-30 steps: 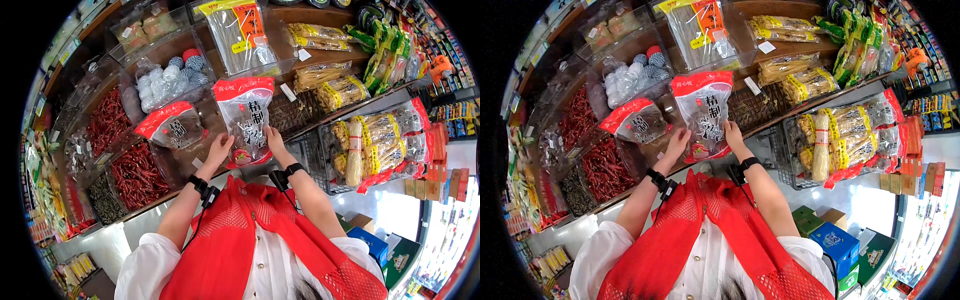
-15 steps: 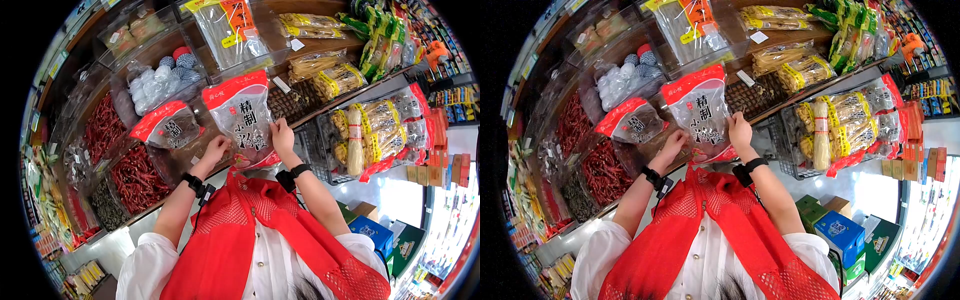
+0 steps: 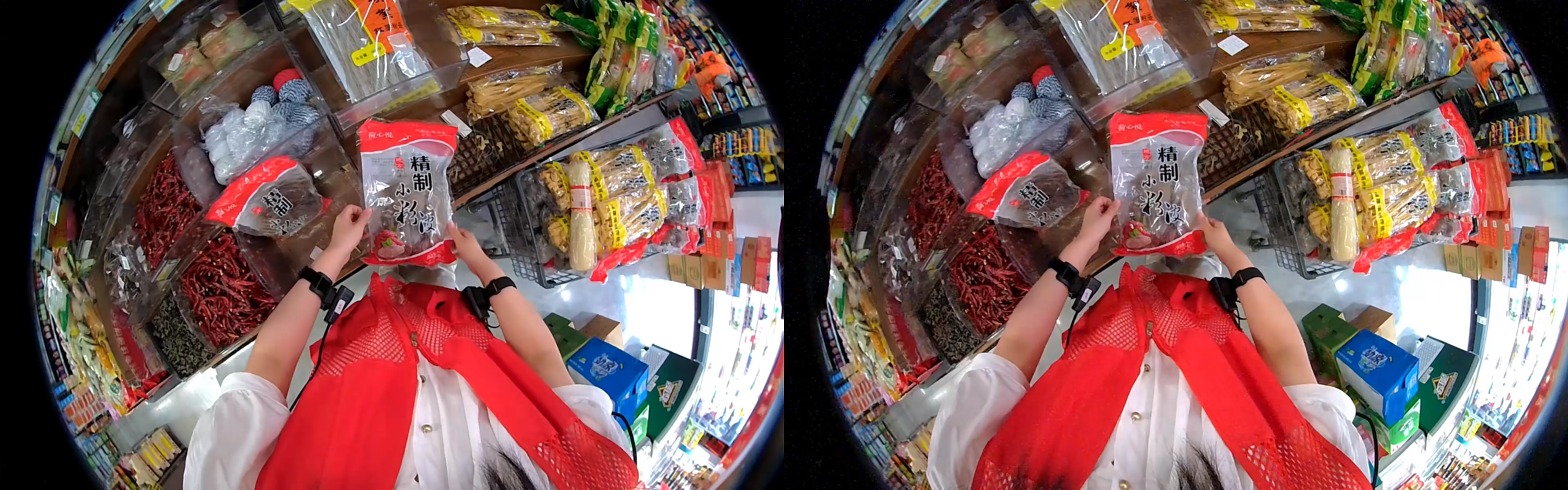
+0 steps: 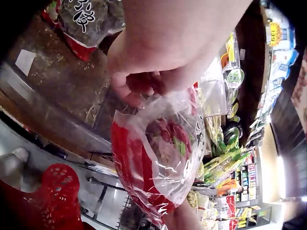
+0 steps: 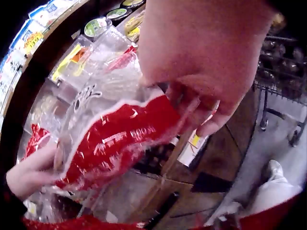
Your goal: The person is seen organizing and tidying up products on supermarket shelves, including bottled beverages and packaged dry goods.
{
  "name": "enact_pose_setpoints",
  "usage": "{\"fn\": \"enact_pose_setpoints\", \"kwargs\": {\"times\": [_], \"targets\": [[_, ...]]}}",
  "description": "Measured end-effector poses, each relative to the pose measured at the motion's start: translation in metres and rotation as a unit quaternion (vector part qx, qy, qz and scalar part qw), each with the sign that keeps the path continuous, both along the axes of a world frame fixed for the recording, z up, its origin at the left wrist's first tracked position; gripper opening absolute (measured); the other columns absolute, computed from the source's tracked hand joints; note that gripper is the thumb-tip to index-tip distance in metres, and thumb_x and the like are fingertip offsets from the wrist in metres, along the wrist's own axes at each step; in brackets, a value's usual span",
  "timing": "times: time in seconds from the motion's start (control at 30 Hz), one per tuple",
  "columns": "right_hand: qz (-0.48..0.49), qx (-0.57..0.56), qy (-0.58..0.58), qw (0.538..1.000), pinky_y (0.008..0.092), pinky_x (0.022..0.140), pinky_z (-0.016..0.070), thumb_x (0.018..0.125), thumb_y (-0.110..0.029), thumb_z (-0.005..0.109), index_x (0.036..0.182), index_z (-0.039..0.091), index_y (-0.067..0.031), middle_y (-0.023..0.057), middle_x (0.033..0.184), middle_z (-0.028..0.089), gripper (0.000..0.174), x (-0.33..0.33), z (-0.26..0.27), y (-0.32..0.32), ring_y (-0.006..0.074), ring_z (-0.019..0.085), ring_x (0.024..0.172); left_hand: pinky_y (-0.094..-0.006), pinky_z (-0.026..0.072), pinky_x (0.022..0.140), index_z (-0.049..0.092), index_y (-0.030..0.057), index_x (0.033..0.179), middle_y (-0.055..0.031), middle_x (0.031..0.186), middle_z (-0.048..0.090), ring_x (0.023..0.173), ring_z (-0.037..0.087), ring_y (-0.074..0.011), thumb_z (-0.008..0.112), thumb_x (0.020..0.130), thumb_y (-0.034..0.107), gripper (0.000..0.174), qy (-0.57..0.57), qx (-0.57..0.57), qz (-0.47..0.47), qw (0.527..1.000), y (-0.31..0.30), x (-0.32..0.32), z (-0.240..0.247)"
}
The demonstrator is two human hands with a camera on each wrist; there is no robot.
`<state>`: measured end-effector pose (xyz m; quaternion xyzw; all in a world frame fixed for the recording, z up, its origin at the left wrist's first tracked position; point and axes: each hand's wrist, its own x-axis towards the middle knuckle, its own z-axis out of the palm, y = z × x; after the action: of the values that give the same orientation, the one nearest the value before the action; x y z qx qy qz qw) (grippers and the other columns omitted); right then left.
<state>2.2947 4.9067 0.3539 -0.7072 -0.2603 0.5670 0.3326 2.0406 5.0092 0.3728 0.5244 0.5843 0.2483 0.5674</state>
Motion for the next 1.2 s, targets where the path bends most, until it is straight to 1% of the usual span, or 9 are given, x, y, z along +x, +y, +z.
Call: {"fn": "enact_pose_setpoints", "kwargs": {"times": [0.07, 0.13, 0.2, 0.27, 0.53, 0.93, 1.0, 1.1, 1.2], "targets": [[-0.018, 0.083, 0.008, 0.996, 0.0311, 0.057, 0.0447, 0.088, -0.037, 0.047, 0.089, 0.058, 0.0021, 0.0057, 0.068, 0.057, 0.041, -0.006, -0.007, -0.007, 0.0175, 0.053, 0.058, -0.0261, 0.0469, 0.055, 0.053, 0.0018, 0.089, -0.0011, 0.075, 0.053, 0.063, 0.049, -0.009, 0.056, 0.085, 0.033, 0.031, 0.024, -0.003, -0.043, 0.999, -0.001, -0.004, 0.006], [0.026, 0.135, -0.134, 0.981, 0.0377, 0.06, 0.0451, 0.088, -0.035, 0.046, 0.081, 0.059, 0.0019, 0.0147, 0.071, 0.061, 0.04, -0.006, -0.013, -0.002, 0.0268, 0.057, 0.06, -0.0274, 0.0485, 0.066, 0.05, 0.0042, 0.105, -0.0046, 0.087, 0.055, 0.078, 0.055, -0.0124, 0.051, 0.085, 0.043, 0.043, -0.038, -0.261, -0.159, 0.952, -0.012, -0.009, 0.032], [0.046, 0.168, -0.33, 0.928, 0.0447, 0.063, 0.0435, 0.087, -0.032, 0.045, 0.074, 0.059, 0.0012, 0.0228, 0.072, 0.059, 0.038, -0.009, -0.003, 0.004, 0.0376, 0.058, 0.068, -0.0305, 0.0491, 0.072, 0.05, 0.0051, 0.103, -0.0063, 0.094, 0.058, 0.083, 0.058, -0.0153, 0.05, 0.086, 0.043, 0.041, -0.047, -0.306, -0.206, 0.928, -0.019, -0.02, 0.033], [0.05, 0.175, -0.345, 0.921, 0.0467, 0.064, 0.043, 0.087, -0.031, 0.044, 0.073, 0.059, 0.0006, 0.0237, 0.072, 0.058, 0.038, -0.012, 0.007, 0.009, 0.0393, 0.056, 0.07, -0.0316, 0.0499, 0.072, 0.051, 0.0065, 0.095, -0.0067, 0.091, 0.06, 0.081, 0.06, -0.0171, 0.048, 0.088, 0.04, 0.035, -0.118, -0.381, -0.287, 0.871, -0.024, -0.027, 0.034], [0.074, 0.14, -0.423, 0.892, 0.0502, 0.064, 0.0433, 0.088, -0.034, 0.042, 0.073, 0.059, -0.0013, 0.0243, 0.07, 0.057, 0.04, -0.015, 0.021, 0.012, 0.0419, 0.055, 0.069, -0.0292, 0.0499, 0.065, 0.056, 0.0036, 0.072, -0.0075, 0.077, 0.062, 0.074, 0.061, -0.0174, 0.043, 0.091, 0.032, 0.037, -0.119, -0.275, -0.323, 0.898, -0.028, -0.039, 0.028], [0.167, 0.191, -0.232, 0.939, 0.0443, 0.065, 0.0451, 0.08, -0.016, 0.052, 0.083, 0.058, -0.0018, 0.022, 0.079, 0.059, 0.015, 0.014, 0.005, 0.017, 0.0388, 0.056, 0.078, -0.0286, 0.0483, 0.068, 0.057, 0.0003, 0.099, -0.0099, 0.094, 0.061, 0.078, 0.06, -0.0171, 0.046, 0.088, 0.019, 0.024, 0.02, -0.152, -0.403, 0.902, -0.021, -0.046, 0.007], [0.178, 0.199, -0.295, 0.918, 0.0433, 0.064, 0.0449, 0.077, -0.011, 0.052, 0.082, 0.058, -0.0018, 0.0208, 0.081, 0.059, 0.012, 0.011, 0.006, 0.015, 0.0383, 0.056, 0.078, -0.0285, 0.0457, 0.076, 0.051, 0.0, 0.108, -0.0101, 0.102, 0.058, 0.09, 0.057, -0.0177, 0.053, 0.084, 0.015, 0.029, 0.065, 0.035, -0.479, 0.875, -0.01, -0.035, 0.024], [0.17, 0.195, -0.308, 0.916, 0.0434, 0.064, 0.0452, 0.075, -0.01, 0.053, 0.08, 0.059, -0.0026, 0.021, 0.078, 0.058, 0.011, 0.011, 0.002, 0.012, 0.039, 0.056, 0.076, -0.0263, 0.0455, 0.075, 0.048, -0.0023, 0.112, -0.0081, 0.097, 0.059, 0.086, 0.057, -0.0159, 0.056, 0.079, 0.004, 0.035, -0.144, -0.125, -0.289, 0.938, -0.008, -0.017, 0.041], [0.17, 0.179, -0.331, 0.911, 0.0393, 0.064, 0.0462, 0.073, -0.009, 0.053, 0.081, 0.06, -0.004, 0.0188, 0.076, 0.059, 0.012, 0.005, 0.004, 0.008, 0.036, 0.058, 0.075, -0.0253, 0.0465, 0.071, 0.04, -0.0038, 0.118, -0.0069, 0.095, 0.059, 0.083, 0.057, -0.0156, 0.06, 0.078, 0.006, 0.046, -0.214, -0.108, -0.197, 0.951, -0.015, 0.01, 0.071]]}}
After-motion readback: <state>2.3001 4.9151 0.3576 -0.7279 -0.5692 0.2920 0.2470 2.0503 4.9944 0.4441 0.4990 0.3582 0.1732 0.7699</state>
